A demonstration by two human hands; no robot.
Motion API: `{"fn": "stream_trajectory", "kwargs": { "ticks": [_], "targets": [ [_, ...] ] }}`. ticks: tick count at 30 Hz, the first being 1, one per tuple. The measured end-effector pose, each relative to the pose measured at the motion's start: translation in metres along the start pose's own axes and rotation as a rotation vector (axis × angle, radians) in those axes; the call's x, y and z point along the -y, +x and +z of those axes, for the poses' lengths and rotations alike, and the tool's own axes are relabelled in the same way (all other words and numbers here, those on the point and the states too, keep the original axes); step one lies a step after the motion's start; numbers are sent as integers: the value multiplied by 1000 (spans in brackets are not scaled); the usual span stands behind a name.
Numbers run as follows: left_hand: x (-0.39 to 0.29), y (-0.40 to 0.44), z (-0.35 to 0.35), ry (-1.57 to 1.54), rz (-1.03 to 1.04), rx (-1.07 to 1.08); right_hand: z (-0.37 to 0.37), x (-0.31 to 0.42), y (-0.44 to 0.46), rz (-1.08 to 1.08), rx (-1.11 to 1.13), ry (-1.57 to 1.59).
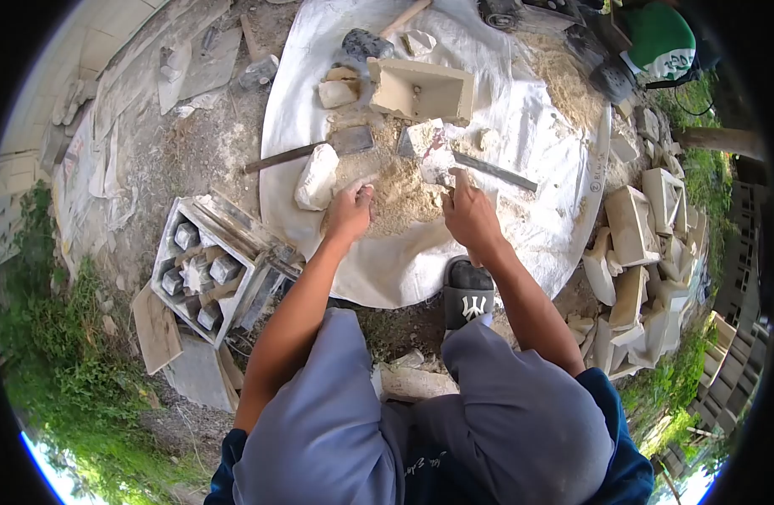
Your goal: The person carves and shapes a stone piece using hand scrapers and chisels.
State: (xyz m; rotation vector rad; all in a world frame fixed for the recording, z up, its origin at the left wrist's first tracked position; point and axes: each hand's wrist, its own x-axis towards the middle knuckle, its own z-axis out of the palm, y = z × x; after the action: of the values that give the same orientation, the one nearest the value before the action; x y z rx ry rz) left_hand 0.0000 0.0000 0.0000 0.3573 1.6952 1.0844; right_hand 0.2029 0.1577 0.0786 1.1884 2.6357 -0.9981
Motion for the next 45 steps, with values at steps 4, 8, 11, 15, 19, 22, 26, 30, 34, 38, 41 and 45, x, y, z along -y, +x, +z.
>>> {"fn": "stream_trajectory", "kwargs": {
  "ticks": [4,8,11,15,19,22,26,30,34,38,41,45],
  "targets": [
    [-17,-5,17,160,155,-174,2,-2,-19,49,39,-4],
    [-14,-4,28,603,297,-301,18,-8,-35,-110,-25,-20],
    [-10,-4,30,437,218,-296,8,10,-35,-22,74,-44],
    [-10,-9,22,305,-1,-260,20,24,-38,-68,157,-93],
    [-8,-17,12,167,35,-289,22,20,-26,-12,84,-183],
    [-2,-21,4,274,138,-354,-1,5,-26,38,35,-163],
    [-10,-48,0,349,369,-339,-23,-25,-40,175,15,-227],
    [9,-87,11,664,636,-95,-25,-57,-65,203,-3,-286],
    [27,-131,23,1090,735,301,-48,-68,-70,130,29,-388],
    [50,-144,18,1299,763,318,-68,-69,-56,129,135,-510],
    [52,-139,16,1331,806,231,-77,-61,-45,120,175,-506],
    [53,-133,15,1272,766,263,-81,-50,-35,109,110,-383]
  ]
}}
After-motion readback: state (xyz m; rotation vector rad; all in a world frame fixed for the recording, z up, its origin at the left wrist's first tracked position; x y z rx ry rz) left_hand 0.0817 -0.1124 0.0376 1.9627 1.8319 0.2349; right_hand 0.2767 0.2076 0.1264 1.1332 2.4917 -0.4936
